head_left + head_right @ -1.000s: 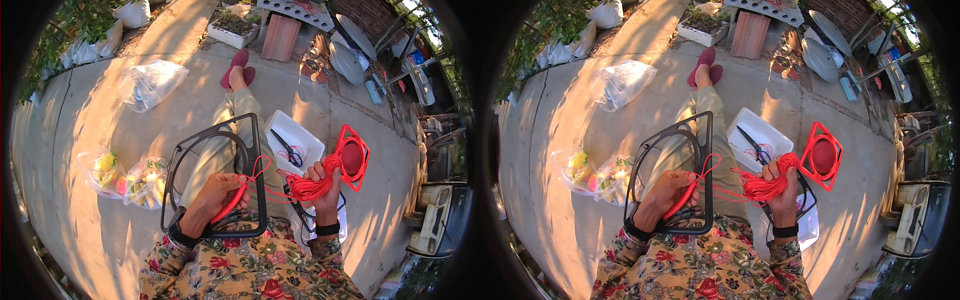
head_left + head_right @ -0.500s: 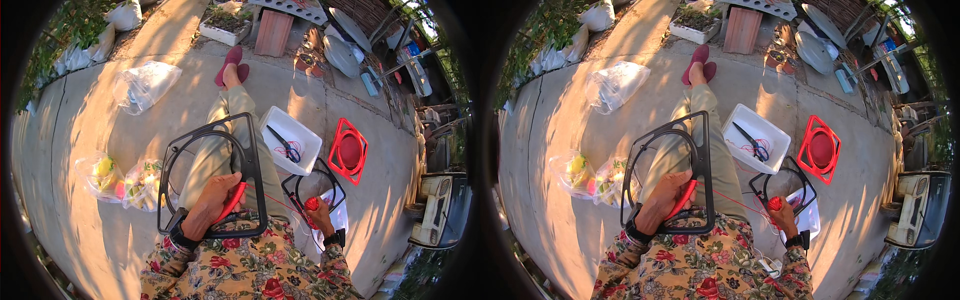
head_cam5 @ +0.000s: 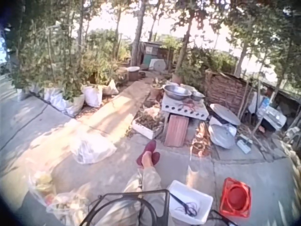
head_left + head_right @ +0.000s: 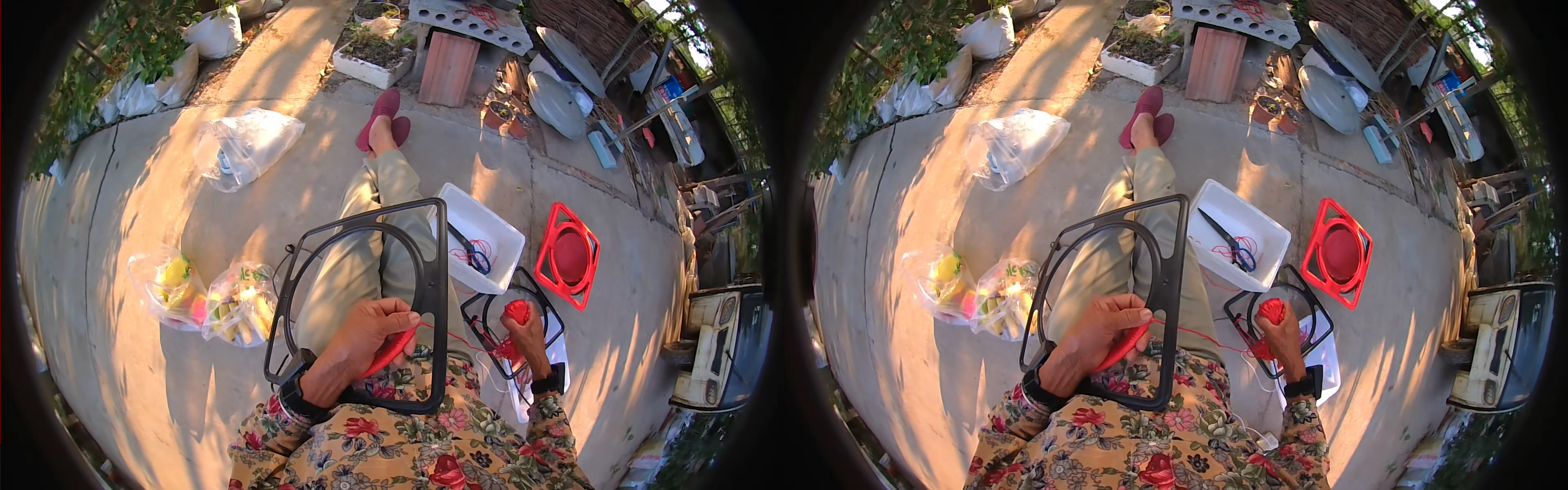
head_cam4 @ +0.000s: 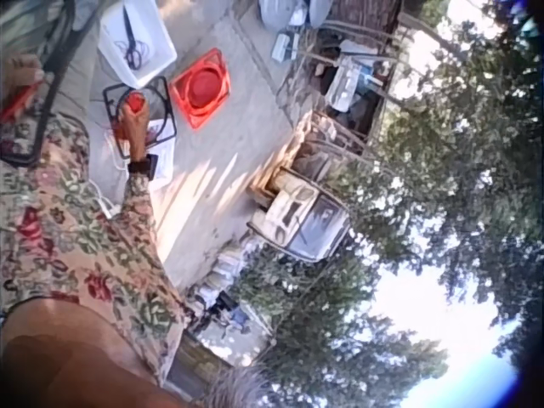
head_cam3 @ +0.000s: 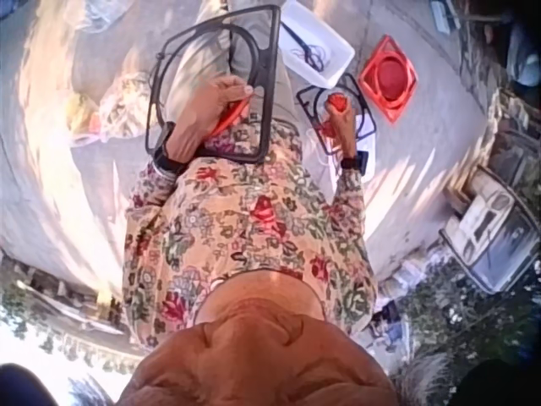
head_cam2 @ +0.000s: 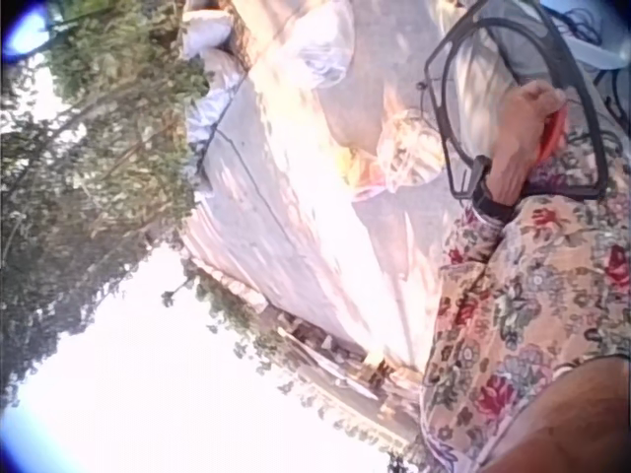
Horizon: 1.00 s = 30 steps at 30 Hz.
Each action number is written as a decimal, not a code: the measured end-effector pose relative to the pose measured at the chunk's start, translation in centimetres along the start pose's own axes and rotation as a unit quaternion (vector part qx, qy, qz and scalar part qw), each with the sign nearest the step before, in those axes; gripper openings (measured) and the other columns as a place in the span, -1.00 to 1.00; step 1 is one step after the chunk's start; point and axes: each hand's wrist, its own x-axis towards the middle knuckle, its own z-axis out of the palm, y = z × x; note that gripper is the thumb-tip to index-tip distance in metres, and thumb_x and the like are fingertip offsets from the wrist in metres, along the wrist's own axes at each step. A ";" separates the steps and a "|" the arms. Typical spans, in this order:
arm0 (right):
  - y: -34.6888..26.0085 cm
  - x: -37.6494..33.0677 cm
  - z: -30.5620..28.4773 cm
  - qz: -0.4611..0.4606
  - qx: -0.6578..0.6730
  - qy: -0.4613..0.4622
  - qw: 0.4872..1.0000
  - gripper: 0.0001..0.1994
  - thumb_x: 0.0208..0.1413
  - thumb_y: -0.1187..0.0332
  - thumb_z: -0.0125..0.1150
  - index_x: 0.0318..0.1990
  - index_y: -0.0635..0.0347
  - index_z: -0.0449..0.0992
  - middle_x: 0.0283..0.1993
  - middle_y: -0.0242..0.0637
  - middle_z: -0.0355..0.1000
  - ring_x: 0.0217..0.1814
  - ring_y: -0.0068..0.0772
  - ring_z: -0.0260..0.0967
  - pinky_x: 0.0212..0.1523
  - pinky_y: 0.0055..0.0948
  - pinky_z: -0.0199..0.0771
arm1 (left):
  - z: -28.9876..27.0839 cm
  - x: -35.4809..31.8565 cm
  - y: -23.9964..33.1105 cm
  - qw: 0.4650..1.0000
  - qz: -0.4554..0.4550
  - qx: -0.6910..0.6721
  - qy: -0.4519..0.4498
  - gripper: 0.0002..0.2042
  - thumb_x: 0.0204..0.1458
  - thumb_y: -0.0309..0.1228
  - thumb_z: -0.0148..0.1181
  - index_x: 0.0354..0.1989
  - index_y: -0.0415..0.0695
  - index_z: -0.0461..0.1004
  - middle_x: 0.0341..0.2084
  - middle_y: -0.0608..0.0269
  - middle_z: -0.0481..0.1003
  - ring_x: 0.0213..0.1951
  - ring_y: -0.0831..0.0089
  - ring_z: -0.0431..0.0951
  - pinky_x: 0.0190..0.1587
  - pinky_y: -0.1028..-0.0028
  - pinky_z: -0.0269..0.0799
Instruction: Wrapping a red decorative cord around the outer frame of a furniture component.
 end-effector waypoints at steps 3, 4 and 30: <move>-7.9 1.4 -1.1 0.018 0.138 -0.055 0.989 -0.57 -0.09 0.21 0.29 -0.12 0.26 0.35 -0.28 -0.20 0.41 -0.26 -0.32 0.39 -0.21 -0.34 0.40 | 0.7 -0.8 -0.1 0.999 -0.001 0.040 -0.012 -0.87 0.13 -0.41 0.16 -0.35 -0.21 0.41 -0.67 0.19 0.47 -0.74 0.51 0.41 -0.69 0.59 0.32; -10.0 1.7 -1.0 -0.011 0.137 -0.088 0.987 -0.55 -0.07 0.20 0.29 -0.08 0.27 0.33 -0.26 -0.22 0.41 -0.25 -0.34 0.39 -0.20 -0.36 0.40 | 1.0 -1.0 0.1 0.999 0.000 0.041 -0.012 -0.87 0.13 -0.41 0.16 -0.35 -0.21 0.41 -0.67 0.19 0.47 -0.74 0.51 0.41 -0.69 0.59 0.32; -10.9 1.2 2.9 -0.250 0.040 -0.023 0.967 -0.79 0.17 0.35 0.12 -0.14 0.30 0.51 -0.35 -0.35 0.49 -0.31 -0.54 0.44 -0.22 -0.53 0.43 | 0.2 -0.6 -0.3 0.927 0.094 0.364 0.003 -0.77 0.10 -0.32 0.15 -0.27 -0.28 0.53 -0.61 0.28 0.52 -0.58 0.60 0.47 -0.49 0.51 0.38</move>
